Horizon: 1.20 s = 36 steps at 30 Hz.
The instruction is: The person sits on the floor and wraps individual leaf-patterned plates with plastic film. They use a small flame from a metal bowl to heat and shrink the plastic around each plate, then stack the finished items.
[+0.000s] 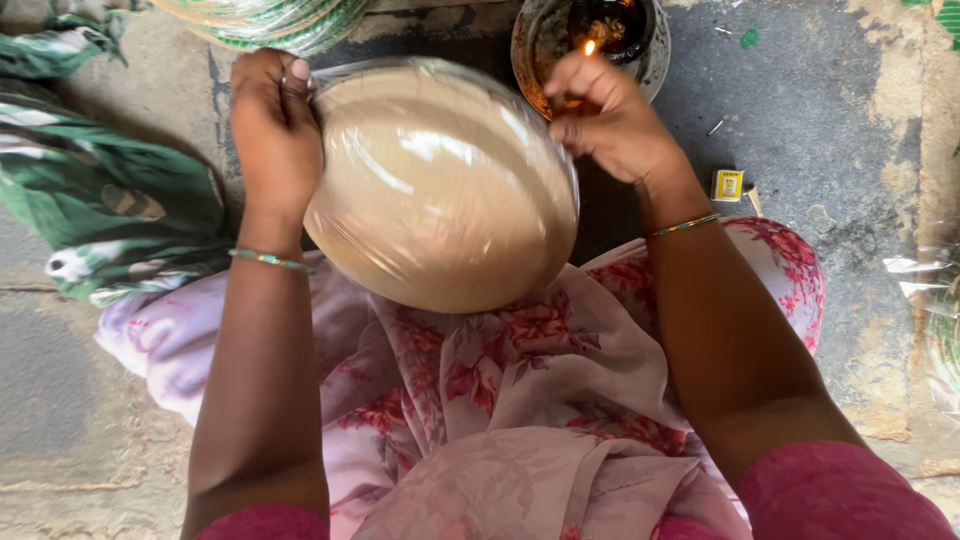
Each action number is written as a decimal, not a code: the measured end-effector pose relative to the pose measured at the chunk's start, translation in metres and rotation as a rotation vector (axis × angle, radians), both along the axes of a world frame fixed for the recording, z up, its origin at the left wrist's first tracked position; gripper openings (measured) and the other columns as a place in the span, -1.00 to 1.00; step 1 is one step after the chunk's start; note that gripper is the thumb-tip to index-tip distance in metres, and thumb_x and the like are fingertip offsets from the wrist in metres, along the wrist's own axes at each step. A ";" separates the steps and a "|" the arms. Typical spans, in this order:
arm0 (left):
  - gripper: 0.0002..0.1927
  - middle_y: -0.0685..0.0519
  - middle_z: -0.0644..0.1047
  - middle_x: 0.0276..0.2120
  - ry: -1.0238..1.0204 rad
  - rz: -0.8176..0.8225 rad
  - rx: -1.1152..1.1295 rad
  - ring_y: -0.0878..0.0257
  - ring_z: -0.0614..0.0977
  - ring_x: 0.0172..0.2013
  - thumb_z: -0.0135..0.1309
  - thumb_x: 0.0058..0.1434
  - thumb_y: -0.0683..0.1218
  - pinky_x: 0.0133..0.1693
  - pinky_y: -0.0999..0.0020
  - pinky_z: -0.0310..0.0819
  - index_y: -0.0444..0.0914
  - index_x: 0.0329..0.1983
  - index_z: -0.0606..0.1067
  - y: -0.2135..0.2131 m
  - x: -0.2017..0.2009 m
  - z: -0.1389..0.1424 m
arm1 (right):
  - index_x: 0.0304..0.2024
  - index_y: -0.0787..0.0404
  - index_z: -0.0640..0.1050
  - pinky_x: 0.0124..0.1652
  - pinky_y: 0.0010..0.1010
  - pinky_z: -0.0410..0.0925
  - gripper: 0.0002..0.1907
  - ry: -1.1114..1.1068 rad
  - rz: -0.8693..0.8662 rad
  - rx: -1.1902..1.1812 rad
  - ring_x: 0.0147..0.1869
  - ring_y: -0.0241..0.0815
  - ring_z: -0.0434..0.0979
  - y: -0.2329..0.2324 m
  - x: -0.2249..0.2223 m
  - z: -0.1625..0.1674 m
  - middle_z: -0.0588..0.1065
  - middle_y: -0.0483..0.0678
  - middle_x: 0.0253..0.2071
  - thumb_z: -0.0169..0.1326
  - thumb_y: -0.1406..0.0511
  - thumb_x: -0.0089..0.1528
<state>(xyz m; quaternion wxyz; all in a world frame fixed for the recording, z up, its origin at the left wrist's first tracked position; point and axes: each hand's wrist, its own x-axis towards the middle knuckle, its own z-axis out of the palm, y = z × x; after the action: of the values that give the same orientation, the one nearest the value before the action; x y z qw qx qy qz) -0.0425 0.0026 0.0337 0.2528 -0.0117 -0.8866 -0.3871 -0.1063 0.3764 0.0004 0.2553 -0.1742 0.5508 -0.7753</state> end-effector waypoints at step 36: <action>-0.26 -0.03 0.55 -0.15 -0.790 -0.102 0.354 0.25 0.52 -0.15 0.07 0.24 0.33 -0.15 0.31 0.43 -0.43 0.07 0.46 0.008 0.064 -0.027 | -0.16 0.23 0.64 -0.35 -0.58 0.20 -0.78 -0.123 -0.690 0.418 -0.40 -0.48 0.27 -0.001 -0.009 -0.079 0.43 -0.29 -0.43 0.13 0.21 0.36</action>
<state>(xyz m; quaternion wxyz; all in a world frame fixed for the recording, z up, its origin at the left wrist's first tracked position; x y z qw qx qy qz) 0.0216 0.0106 0.0069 -0.1272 0.1370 -0.8334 -0.5201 -0.1151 0.3751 -0.0782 0.0426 0.1229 0.7063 -0.6959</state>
